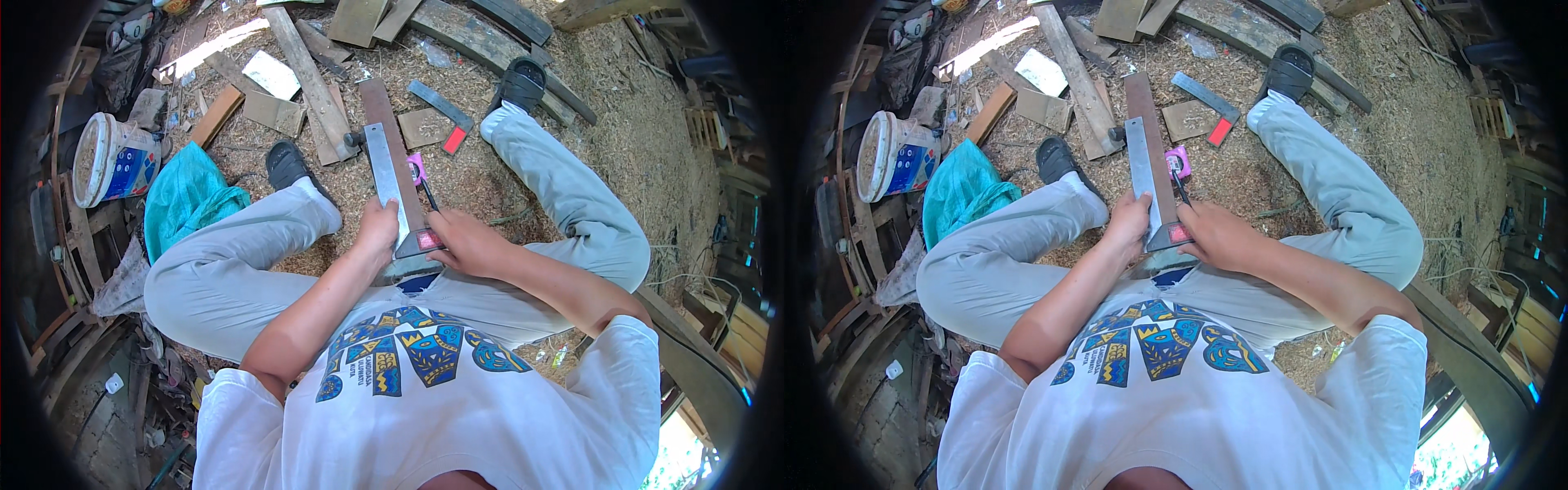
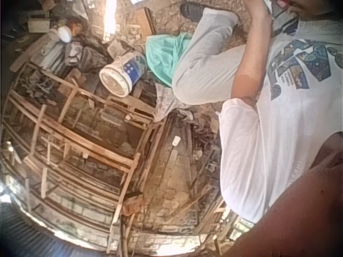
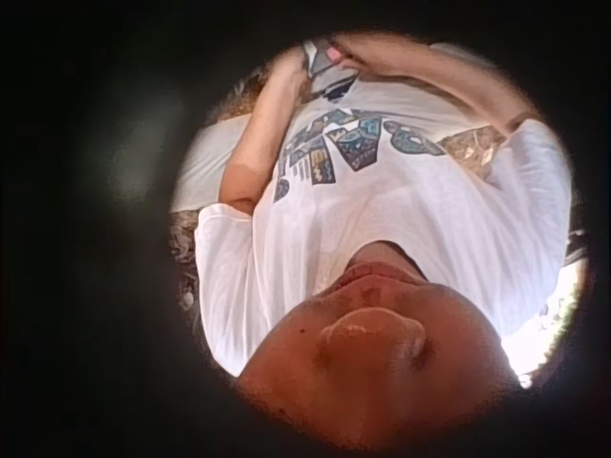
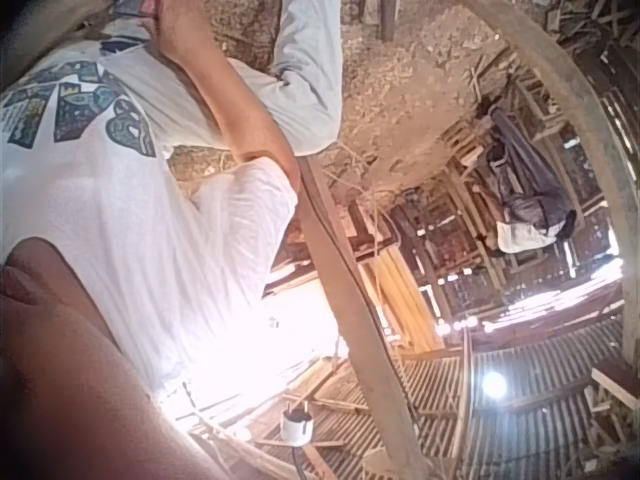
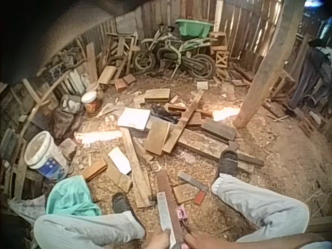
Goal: Measuring a wood plank with a tape measure and marking it for cutting using a square and a marker.
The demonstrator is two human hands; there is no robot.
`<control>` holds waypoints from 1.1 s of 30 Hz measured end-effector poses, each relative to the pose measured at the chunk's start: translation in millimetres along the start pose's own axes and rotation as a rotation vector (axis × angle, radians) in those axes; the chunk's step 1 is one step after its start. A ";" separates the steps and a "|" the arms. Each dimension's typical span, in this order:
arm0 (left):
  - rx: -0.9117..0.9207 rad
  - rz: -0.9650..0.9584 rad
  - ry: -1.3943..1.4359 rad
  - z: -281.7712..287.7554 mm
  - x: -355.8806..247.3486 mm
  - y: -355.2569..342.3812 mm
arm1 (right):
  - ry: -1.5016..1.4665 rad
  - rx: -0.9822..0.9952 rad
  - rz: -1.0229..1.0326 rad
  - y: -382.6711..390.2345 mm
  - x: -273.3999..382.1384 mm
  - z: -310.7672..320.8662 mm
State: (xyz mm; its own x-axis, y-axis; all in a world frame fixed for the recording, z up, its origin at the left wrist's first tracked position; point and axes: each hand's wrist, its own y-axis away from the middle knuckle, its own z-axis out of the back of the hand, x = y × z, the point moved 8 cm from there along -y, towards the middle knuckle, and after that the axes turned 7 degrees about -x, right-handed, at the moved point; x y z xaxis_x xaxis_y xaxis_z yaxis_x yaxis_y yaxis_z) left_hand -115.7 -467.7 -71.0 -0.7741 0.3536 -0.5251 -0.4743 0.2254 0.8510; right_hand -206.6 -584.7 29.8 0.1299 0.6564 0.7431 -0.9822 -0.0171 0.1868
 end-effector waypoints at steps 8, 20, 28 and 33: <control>0.004 0.005 0.027 2.0 5.9 -5.7 | 0.041 0.076 -0.017 -0.2 -1.6 -5.6; 0.040 0.063 0.086 1.5 5.4 -2.9 | -0.009 0.015 -0.026 3.0 -3.5 -7.3; 0.032 0.068 0.098 0.0 1.8 1.3 | -0.030 0.007 -0.034 3.7 -5.4 -8.1; 0.022 0.085 0.083 -1.4 -2.1 5.8 | -0.034 0.003 -0.039 3.8 -4.3 -4.8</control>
State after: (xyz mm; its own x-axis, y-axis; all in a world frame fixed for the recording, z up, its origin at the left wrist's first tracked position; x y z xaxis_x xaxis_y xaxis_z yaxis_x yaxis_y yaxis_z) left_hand -117.4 -468.5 -65.0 -0.8435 0.2965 -0.4479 -0.3969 0.2177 0.8917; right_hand -211.5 -583.9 24.3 0.1729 0.6309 0.7564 -0.9759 0.0057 0.2183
